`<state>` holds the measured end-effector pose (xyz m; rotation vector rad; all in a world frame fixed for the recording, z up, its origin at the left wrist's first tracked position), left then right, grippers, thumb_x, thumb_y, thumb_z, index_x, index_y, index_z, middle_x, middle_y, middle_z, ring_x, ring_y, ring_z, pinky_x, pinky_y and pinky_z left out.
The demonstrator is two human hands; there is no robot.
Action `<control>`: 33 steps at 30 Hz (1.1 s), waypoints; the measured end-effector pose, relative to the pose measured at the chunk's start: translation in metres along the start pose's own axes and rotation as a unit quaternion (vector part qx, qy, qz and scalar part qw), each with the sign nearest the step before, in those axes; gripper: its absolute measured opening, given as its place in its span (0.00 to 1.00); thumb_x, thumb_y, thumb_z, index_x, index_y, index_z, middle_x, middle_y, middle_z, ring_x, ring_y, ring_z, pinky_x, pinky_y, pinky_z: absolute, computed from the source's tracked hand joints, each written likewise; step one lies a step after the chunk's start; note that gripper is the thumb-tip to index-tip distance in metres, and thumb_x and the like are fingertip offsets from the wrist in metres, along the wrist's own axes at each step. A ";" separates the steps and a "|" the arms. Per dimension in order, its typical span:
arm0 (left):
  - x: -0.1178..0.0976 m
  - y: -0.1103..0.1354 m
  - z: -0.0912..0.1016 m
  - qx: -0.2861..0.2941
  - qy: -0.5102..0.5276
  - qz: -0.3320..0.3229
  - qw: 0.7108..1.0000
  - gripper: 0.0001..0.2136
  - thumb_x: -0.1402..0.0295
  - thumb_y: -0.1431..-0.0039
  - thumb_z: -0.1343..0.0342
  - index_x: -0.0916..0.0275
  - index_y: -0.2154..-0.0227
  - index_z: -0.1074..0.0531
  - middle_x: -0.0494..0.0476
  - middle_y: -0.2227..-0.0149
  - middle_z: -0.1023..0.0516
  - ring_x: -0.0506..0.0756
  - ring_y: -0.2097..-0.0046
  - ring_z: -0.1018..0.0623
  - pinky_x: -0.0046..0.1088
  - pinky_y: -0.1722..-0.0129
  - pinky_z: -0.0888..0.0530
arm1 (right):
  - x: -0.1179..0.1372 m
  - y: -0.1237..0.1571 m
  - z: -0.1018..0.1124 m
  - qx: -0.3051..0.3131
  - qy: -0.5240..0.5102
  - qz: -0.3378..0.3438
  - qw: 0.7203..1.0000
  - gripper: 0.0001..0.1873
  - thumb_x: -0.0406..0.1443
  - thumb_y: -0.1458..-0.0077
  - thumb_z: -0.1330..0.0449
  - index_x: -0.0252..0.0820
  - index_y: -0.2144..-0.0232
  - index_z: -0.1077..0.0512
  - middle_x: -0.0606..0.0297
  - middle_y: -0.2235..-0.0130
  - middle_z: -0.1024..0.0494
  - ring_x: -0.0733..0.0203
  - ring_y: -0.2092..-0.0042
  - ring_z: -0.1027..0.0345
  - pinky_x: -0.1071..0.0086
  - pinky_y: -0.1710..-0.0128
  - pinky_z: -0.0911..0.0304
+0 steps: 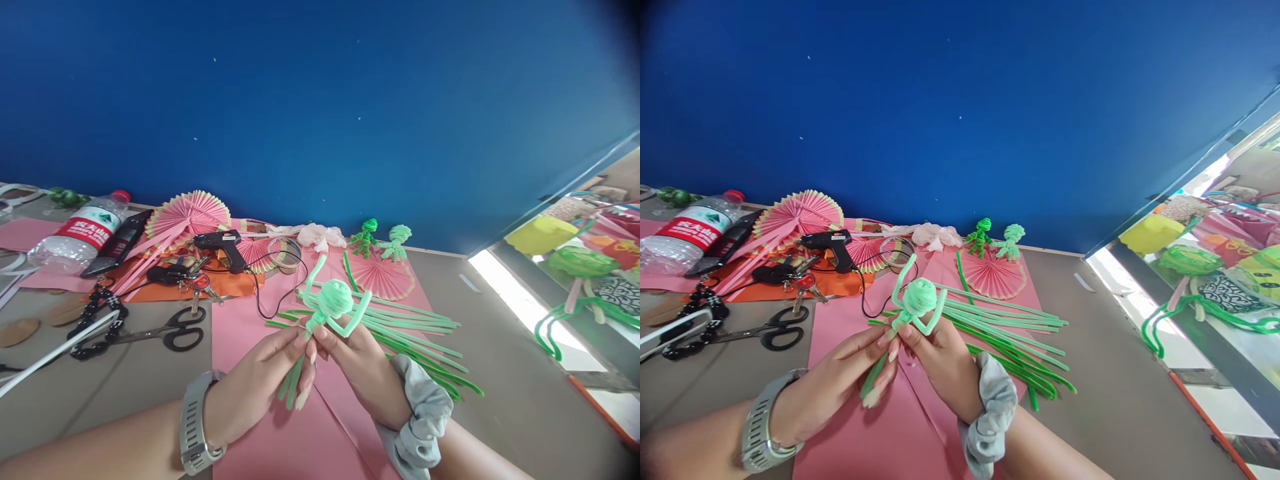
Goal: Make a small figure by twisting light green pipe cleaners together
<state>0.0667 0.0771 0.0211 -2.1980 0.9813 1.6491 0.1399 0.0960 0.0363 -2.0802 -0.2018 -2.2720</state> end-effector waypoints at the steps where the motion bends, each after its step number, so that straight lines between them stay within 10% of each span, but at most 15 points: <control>1: 0.002 0.000 -0.002 0.012 0.038 0.004 0.999 0.14 0.64 0.37 0.61 0.63 0.76 0.39 0.47 0.82 0.36 0.46 0.80 0.37 0.22 0.76 0.39 | 0.000 0.000 -0.001 0.008 -0.004 -0.001 1.000 0.15 0.43 0.46 0.46 0.39 0.78 0.37 0.72 0.78 0.39 0.68 0.75 0.46 0.73 0.73 0.46; 9: 0.010 0.003 -0.024 0.128 0.284 0.079 0.947 0.10 0.69 0.38 0.57 0.66 0.72 0.35 0.44 0.87 0.42 0.44 0.84 0.45 0.18 0.82 0.42 | -0.002 0.001 -0.012 0.094 -0.095 0.020 0.991 0.12 0.41 0.46 0.45 0.38 0.74 0.37 0.70 0.76 0.40 0.69 0.74 0.47 0.72 0.72 0.45; 18: 0.012 0.012 -0.034 0.179 0.310 0.143 0.923 0.06 0.70 0.40 0.53 0.65 0.67 0.32 0.40 0.91 0.48 0.44 0.86 0.51 0.17 0.84 0.45 | 0.010 0.001 -0.013 0.155 0.019 0.071 0.985 0.14 0.42 0.45 0.46 0.39 0.76 0.36 0.71 0.79 0.39 0.67 0.75 0.44 0.71 0.73 0.44; 25: 0.014 0.010 -0.032 0.177 0.310 0.145 0.923 0.06 0.70 0.41 0.52 0.64 0.72 0.33 0.40 0.91 0.49 0.44 0.86 0.52 0.18 0.84 0.48 | 0.015 0.002 -0.003 0.058 0.026 0.069 0.996 0.15 0.46 0.48 0.44 0.40 0.76 0.37 0.70 0.78 0.36 0.68 0.75 0.42 0.72 0.74 0.41; 30: 0.010 -0.002 0.001 0.022 0.032 0.042 0.998 0.12 0.61 0.39 0.58 0.62 0.69 0.34 0.44 0.85 0.41 0.46 0.83 0.42 0.22 0.80 0.40 | 0.004 -0.007 -0.002 0.049 0.048 0.036 0.997 0.16 0.45 0.48 0.45 0.40 0.79 0.37 0.70 0.80 0.35 0.68 0.77 0.41 0.73 0.76 0.41; 33: -0.011 0.001 0.022 -0.100 -0.246 -0.051 0.963 0.09 0.64 0.39 0.57 0.60 0.69 0.34 0.48 0.79 0.34 0.49 0.77 0.36 0.25 0.74 0.39 | -0.004 -0.013 0.005 0.021 0.053 0.026 0.998 0.15 0.44 0.49 0.43 0.40 0.79 0.37 0.71 0.80 0.36 0.69 0.77 0.42 0.73 0.76 0.42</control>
Point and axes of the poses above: each hand's wrist, its own y-axis away from the middle knuckle, its own z-axis out of the back of the hand, x = y × z, the point moved 10 cm from there along -y, towards the middle knuckle
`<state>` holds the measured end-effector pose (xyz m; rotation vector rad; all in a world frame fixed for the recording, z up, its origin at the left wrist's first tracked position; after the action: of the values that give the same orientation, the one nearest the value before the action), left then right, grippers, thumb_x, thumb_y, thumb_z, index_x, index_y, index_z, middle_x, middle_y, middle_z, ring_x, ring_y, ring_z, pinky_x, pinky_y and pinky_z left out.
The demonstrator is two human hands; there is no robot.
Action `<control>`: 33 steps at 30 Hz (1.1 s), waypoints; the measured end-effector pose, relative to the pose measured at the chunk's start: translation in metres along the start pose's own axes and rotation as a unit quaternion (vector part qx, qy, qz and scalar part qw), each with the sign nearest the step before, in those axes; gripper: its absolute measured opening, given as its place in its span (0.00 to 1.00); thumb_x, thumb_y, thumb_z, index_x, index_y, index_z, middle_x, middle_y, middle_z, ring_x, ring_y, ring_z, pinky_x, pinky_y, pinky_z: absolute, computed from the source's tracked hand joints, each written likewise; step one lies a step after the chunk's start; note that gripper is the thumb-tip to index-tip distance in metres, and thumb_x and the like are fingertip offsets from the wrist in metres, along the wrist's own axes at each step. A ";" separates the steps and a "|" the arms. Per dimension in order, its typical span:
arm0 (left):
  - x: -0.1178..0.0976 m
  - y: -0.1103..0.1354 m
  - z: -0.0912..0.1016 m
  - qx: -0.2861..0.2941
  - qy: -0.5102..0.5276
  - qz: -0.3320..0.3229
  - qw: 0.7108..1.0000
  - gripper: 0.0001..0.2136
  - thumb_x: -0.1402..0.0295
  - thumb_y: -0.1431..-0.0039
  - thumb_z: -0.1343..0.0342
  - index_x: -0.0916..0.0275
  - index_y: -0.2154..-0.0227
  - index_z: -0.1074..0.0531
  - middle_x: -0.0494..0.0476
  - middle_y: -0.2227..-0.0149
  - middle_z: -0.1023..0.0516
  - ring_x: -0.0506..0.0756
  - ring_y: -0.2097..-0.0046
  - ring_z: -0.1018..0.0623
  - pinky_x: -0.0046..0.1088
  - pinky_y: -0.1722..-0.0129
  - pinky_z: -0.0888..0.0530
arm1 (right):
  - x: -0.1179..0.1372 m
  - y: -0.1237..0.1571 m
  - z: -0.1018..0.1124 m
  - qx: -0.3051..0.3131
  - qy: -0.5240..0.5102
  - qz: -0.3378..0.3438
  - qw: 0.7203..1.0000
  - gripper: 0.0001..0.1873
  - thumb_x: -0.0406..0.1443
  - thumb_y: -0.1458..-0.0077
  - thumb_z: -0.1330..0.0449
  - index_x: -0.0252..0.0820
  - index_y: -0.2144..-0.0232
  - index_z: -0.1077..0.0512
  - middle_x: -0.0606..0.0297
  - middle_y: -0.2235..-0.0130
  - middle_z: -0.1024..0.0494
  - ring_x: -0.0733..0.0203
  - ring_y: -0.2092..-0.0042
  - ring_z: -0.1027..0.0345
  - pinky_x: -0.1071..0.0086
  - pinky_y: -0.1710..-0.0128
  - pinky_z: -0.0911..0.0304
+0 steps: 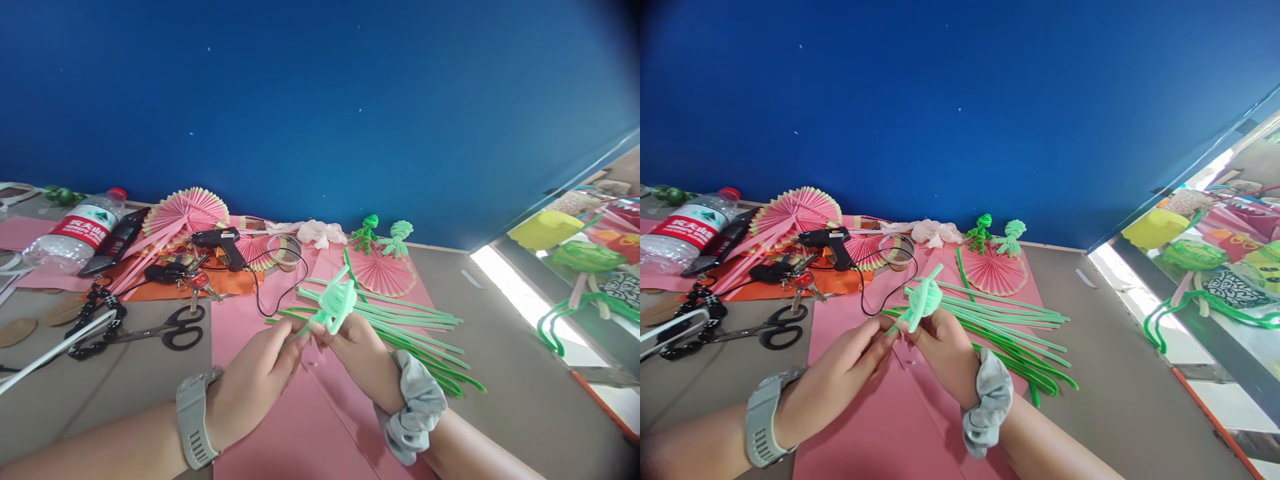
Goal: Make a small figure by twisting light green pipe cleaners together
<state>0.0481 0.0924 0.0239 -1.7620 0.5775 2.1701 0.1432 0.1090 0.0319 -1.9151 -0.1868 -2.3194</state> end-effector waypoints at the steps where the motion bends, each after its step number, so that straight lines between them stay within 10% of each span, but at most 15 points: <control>1: -0.003 0.000 0.003 -0.014 -0.055 -0.019 0.998 0.09 0.66 0.39 0.57 0.60 0.71 0.35 0.48 0.78 0.33 0.49 0.76 0.35 0.25 0.74 0.40 | -0.004 -0.001 0.001 -0.006 -0.007 -0.006 1.000 0.15 0.43 0.49 0.43 0.39 0.79 0.36 0.71 0.80 0.36 0.68 0.77 0.42 0.73 0.76 0.42; 9: 0.018 -0.001 -0.018 0.079 0.131 0.069 0.986 0.14 0.62 0.38 0.63 0.61 0.74 0.38 0.45 0.83 0.43 0.47 0.82 0.43 0.23 0.82 0.42 | -0.013 0.002 -0.008 -0.008 -0.086 -0.016 0.996 0.13 0.44 0.48 0.44 0.39 0.74 0.35 0.69 0.76 0.33 0.66 0.74 0.39 0.71 0.71 0.40; 16: 0.014 0.008 -0.042 0.190 0.449 0.160 0.858 0.12 0.66 0.38 0.57 0.64 0.75 0.39 0.40 0.86 0.51 0.44 0.83 0.56 0.16 0.84 0.49 | -0.007 0.009 -0.009 -0.001 -0.095 0.019 0.995 0.10 0.42 0.44 0.48 0.42 0.72 0.39 0.71 0.76 0.39 0.67 0.74 0.45 0.72 0.73 0.44; 23: 0.008 0.017 -0.051 0.239 0.549 0.213 0.772 0.08 0.72 0.41 0.54 0.66 0.76 0.37 0.41 0.87 0.52 0.44 0.84 0.56 0.15 0.85 0.50 | -0.017 0.013 -0.017 0.018 -0.211 0.006 0.977 0.10 0.42 0.45 0.46 0.41 0.68 0.36 0.70 0.73 0.39 0.68 0.71 0.46 0.72 0.71 0.45; 30: 0.010 0.017 -0.054 0.234 0.545 0.220 0.775 0.08 0.72 0.41 0.54 0.65 0.75 0.36 0.41 0.87 0.51 0.44 0.84 0.56 0.14 0.86 0.49 | -0.021 0.016 -0.020 -0.008 -0.255 -0.018 0.967 0.10 0.41 0.45 0.45 0.40 0.72 0.37 0.70 0.73 0.38 0.68 0.71 0.46 0.71 0.68 0.44; 33: 0.013 0.012 -0.050 0.212 0.476 0.197 0.831 0.12 0.66 0.39 0.57 0.65 0.75 0.35 0.42 0.88 0.48 0.44 0.85 0.51 0.16 0.85 0.43 | -0.022 0.012 -0.016 -0.018 -0.214 -0.018 0.977 0.11 0.41 0.44 0.47 0.40 0.74 0.37 0.71 0.77 0.38 0.68 0.73 0.44 0.72 0.71 0.45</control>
<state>0.0825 0.0574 0.0037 -2.4923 1.6091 1.0034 0.1336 0.0944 0.0074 -2.4241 -0.2223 -1.9077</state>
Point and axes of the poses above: each hand's wrist, its own y-axis away from the middle knuckle, its own z-axis out of the back of the hand, x = y × z, the point moved 10 cm from there along -y, towards the middle knuckle
